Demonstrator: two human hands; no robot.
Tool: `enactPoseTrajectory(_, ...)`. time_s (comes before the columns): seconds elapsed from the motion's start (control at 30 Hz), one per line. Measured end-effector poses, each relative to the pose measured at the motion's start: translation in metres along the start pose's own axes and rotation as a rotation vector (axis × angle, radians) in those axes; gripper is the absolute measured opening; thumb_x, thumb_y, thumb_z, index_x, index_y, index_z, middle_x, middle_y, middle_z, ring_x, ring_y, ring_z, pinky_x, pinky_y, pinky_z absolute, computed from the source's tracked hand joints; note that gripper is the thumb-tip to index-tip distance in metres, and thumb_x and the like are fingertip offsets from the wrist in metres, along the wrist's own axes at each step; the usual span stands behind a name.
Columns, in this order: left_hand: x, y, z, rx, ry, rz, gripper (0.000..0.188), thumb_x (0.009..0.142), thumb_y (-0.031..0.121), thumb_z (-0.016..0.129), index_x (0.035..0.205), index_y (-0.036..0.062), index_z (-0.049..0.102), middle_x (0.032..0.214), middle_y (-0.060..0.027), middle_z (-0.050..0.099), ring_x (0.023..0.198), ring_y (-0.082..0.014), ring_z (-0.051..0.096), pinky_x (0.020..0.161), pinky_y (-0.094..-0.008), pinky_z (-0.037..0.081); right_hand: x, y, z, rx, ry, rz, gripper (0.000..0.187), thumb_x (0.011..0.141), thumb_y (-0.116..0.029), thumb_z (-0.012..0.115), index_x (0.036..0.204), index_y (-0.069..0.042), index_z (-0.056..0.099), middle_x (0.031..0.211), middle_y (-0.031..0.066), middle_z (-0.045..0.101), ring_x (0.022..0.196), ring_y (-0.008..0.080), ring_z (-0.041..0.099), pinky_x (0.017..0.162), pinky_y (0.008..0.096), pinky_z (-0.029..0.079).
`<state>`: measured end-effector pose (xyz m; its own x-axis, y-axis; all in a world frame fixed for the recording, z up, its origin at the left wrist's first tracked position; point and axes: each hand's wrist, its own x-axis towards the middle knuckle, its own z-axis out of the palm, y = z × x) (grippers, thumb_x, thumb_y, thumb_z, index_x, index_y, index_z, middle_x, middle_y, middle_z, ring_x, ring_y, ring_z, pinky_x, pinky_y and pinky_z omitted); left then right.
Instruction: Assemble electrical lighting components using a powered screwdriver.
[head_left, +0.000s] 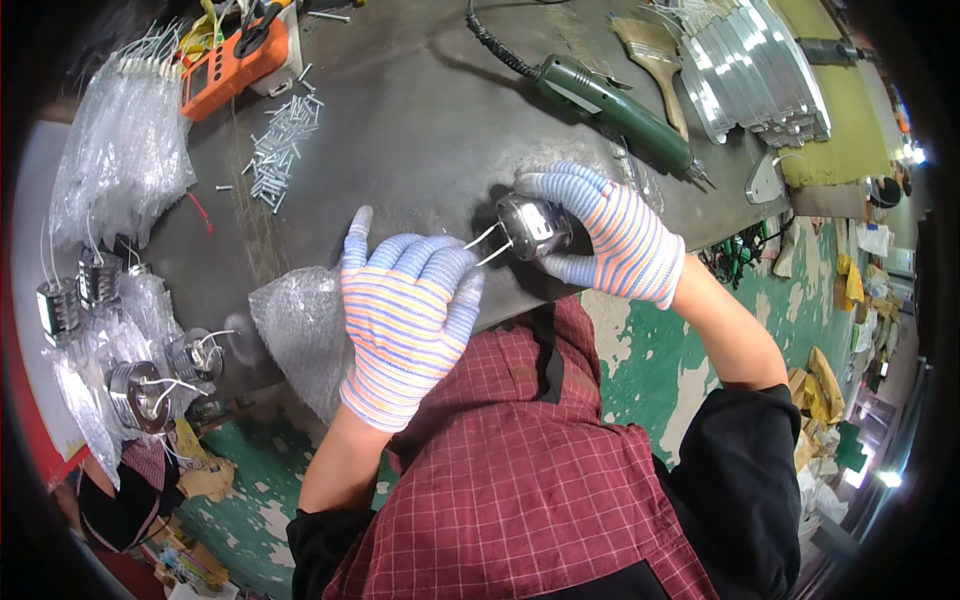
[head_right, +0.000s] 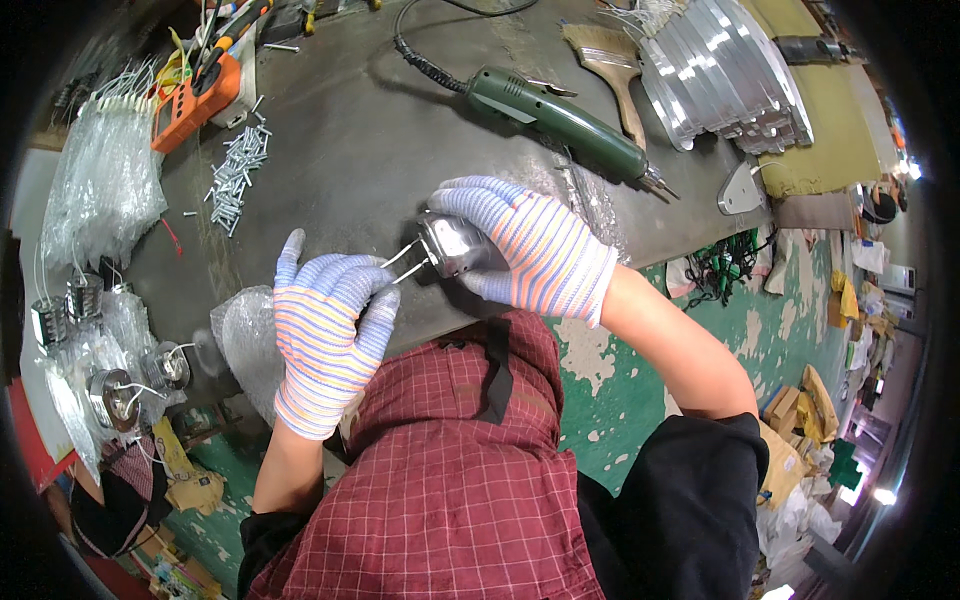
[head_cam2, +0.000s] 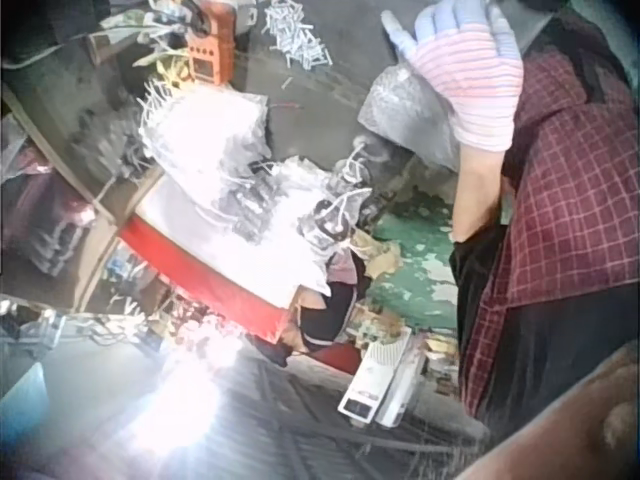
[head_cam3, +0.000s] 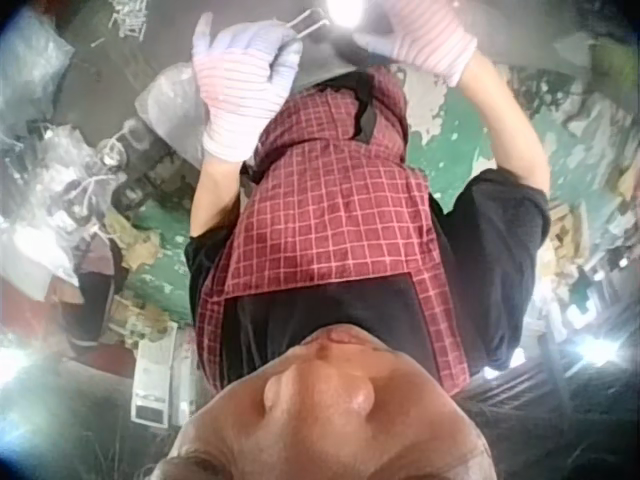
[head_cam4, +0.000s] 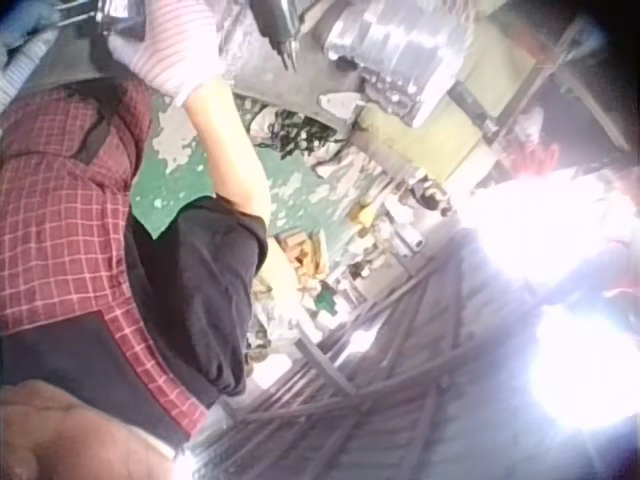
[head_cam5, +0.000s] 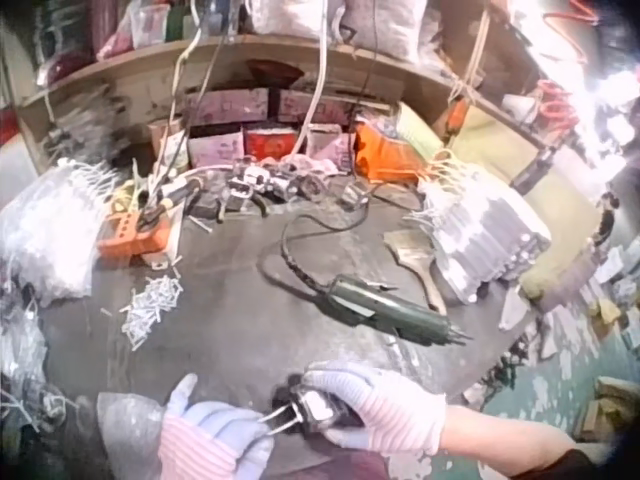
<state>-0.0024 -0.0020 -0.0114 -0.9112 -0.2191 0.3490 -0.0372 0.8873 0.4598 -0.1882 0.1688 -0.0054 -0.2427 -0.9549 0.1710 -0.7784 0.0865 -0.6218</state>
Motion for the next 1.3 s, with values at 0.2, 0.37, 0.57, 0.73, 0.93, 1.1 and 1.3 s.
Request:
enactPoseTrajectory(0.2,-0.002,-0.002,0.0,0.003,-0.005,0.029,0.013,0.077,0.016,0.075,0.087,0.0122,0.069,0.094,-0.0047,0.071,0.09,-0.0251,0.067,0.112,-0.0566,0.033,0.005,-0.012,0.002,0.098,-0.071,0.031,0.061,0.076,-0.017,0.075,0.131,-0.002,0.053,0.124,0.0199,0.06,0.114,0.0401,0.06,0.1,0.044,0.049)
enactPoseTrajectory(0.37,-0.01,-0.002,0.003,0.087,-0.007,0.032,0.03,0.078,0.02,0.076,0.103,0.0104,0.064,0.111,-0.0096,0.068,0.107,-0.0319,0.063,0.113,-0.06,0.03,0.016,-0.026,0.008,-0.046,-0.146,-0.02,0.064,0.07,-0.012,0.073,0.13,-0.001,0.055,0.125,0.0207,0.06,0.116,0.0404,0.059,0.099,0.0452,0.05)
enactPoseTrajectory(0.57,-0.042,-0.015,-0.028,0.126,-0.06,-0.091,0.051,0.074,0.026,0.08,0.114,0.0086,0.053,0.132,-0.0164,0.056,0.127,-0.0409,0.049,0.114,-0.0613,0.026,0.031,-0.038,0.02,-0.185,-0.137,-0.1,0.062,0.07,-0.015,0.076,0.127,-0.003,0.056,0.123,0.0164,0.061,0.114,0.0372,0.06,0.102,0.0458,0.047)
enactPoseTrajectory(0.73,-0.052,-0.031,-0.025,0.074,-0.038,-0.1,0.054,0.073,0.028,0.081,0.117,0.0099,0.054,0.133,-0.0145,0.056,0.127,-0.0398,0.049,0.116,-0.0619,0.024,0.042,-0.04,0.028,-0.175,-0.126,-0.171,0.062,0.07,-0.016,0.077,0.127,-0.005,0.056,0.123,0.015,0.062,0.116,0.0371,0.059,0.106,0.0467,0.044)
enactPoseTrajectory(0.93,-0.038,-0.022,-0.02,0.135,-0.073,0.001,0.031,0.078,0.023,0.076,0.105,0.0138,0.064,0.124,-0.0085,0.061,0.123,-0.0343,0.053,0.115,-0.0671,0.02,0.04,-0.041,0.028,-0.155,-0.168,-0.111,0.061,0.069,-0.016,0.077,0.126,-0.005,0.056,0.126,0.016,0.061,0.12,0.0379,0.057,0.108,0.0472,0.043)
enactPoseTrajectory(1.1,-0.035,-0.024,-0.015,0.078,-0.092,-0.026,0.033,0.077,0.021,0.077,0.106,0.0132,0.063,0.122,-0.0087,0.062,0.121,-0.0345,0.055,0.113,-0.0698,0.02,0.037,-0.037,0.032,-0.087,-0.15,-0.087,0.061,0.069,-0.016,0.078,0.126,-0.005,0.056,0.126,0.0169,0.061,0.119,0.0393,0.057,0.107,0.0468,0.044)
enactPoseTrajectory(1.3,-0.056,-0.035,-0.031,0.065,-0.039,-0.108,0.06,0.069,0.028,0.084,0.117,0.014,0.052,0.129,-0.0108,0.057,0.126,-0.0365,0.051,0.114,-0.0691,0.02,0.049,-0.041,0.041,-0.091,-0.123,-0.189,0.06,0.07,-0.018,0.079,0.124,-0.004,0.057,0.126,0.0166,0.061,0.118,0.0382,0.058,0.104,0.0464,0.046)
